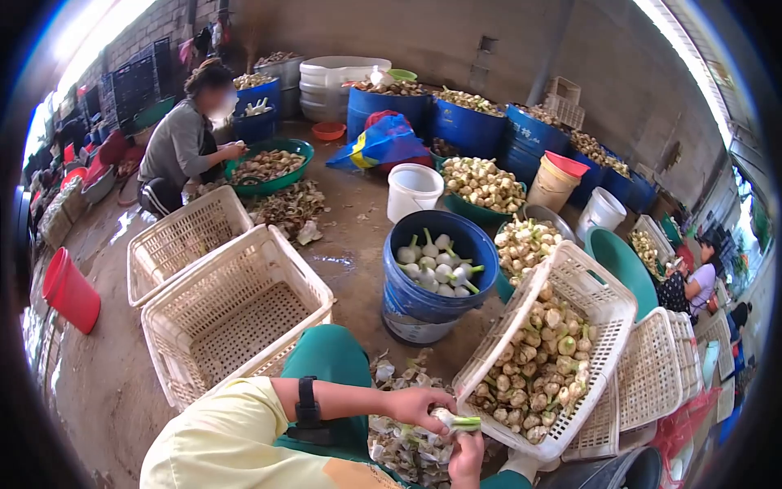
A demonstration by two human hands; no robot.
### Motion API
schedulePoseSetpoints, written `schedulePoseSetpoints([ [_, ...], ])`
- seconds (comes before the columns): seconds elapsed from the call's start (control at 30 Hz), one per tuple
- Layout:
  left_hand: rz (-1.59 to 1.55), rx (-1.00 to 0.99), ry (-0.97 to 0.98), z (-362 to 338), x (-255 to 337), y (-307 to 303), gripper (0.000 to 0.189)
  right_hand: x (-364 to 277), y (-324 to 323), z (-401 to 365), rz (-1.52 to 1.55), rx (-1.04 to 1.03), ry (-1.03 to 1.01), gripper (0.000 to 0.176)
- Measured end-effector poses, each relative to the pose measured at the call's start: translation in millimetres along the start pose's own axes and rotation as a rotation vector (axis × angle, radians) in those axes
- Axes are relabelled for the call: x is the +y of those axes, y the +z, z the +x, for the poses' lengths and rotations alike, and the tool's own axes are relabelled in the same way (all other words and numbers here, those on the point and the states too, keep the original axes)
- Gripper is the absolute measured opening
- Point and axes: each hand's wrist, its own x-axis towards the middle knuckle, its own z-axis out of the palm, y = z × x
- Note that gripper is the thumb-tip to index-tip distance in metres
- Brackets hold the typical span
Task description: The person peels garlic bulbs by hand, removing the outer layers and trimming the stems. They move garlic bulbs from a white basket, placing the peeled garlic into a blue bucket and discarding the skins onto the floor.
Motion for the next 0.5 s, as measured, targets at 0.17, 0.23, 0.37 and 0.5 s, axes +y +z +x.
schedulePoseSetpoints([
  [0.17, -0.355, -0.021, -0.052, 8, -32, 22, 0.042, 17, -7, 0, -0.080, -0.031, -0.042, 0.026],
  [0.23, -0.584, -0.083, -0.213, 13, -32, 12, 0.039, 20, -31, 8, -0.601, -0.156, -0.225, 0.032],
  [0.37, -0.513, -0.030, -0.143, 10, -30, 12, 0.037, 11, -26, 5, -0.371, -0.123, -0.026, 0.025],
  [0.5, 0.002, 0.074, 0.145, 6, -33, 17, 0.041, 27, -15, 10, -0.091, 0.028, 0.019, 0.031],
])
